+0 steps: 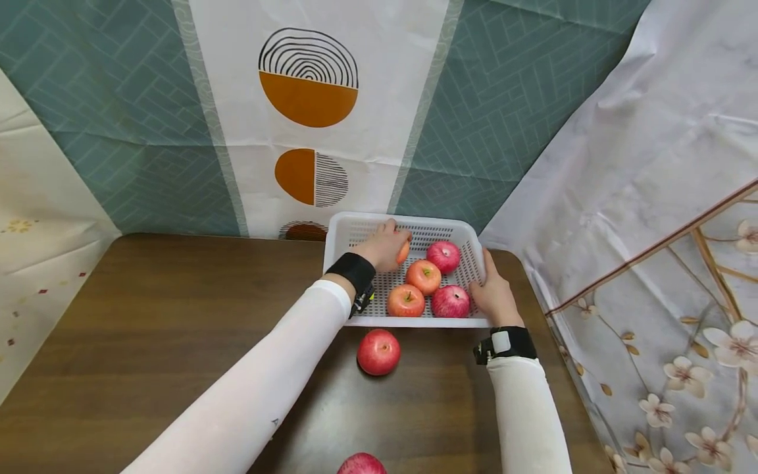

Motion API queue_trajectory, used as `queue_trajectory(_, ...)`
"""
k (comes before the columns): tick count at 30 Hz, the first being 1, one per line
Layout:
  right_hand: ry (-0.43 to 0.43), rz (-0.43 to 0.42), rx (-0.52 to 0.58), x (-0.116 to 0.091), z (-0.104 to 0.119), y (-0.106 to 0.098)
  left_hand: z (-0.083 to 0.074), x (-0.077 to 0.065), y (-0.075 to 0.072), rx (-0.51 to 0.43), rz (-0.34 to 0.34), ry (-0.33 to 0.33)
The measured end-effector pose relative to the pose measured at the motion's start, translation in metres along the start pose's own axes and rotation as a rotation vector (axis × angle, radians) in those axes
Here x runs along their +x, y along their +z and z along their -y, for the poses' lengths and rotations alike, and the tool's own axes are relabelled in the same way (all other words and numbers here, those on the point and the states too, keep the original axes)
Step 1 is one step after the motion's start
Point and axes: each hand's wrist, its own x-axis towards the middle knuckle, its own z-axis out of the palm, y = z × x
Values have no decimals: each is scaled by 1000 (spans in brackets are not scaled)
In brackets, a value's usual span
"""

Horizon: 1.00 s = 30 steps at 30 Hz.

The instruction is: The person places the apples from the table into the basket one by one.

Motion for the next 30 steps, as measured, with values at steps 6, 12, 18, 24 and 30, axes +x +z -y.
queue_trajectory(6, -8, -9, 9, -1, 3, -1, 2, 8, 7, 7, 3, -17)
queue_trajectory(12, 2, -7, 14, -1, 2, 1, 0, 10, 11, 81, 58, -12)
queue_trajectory(18, 11, -5, 11, -3, 2, 2, -6, 6, 12, 108, 69, 3)
queue_trajectory(24, 1, -9, 10, -5, 1, 3, -8, 2, 15, 66, 46, -5)
queue_trajectory(30, -3, -14, 14, -4, 2, 1, -7, 2, 15, 29, 36, -1)
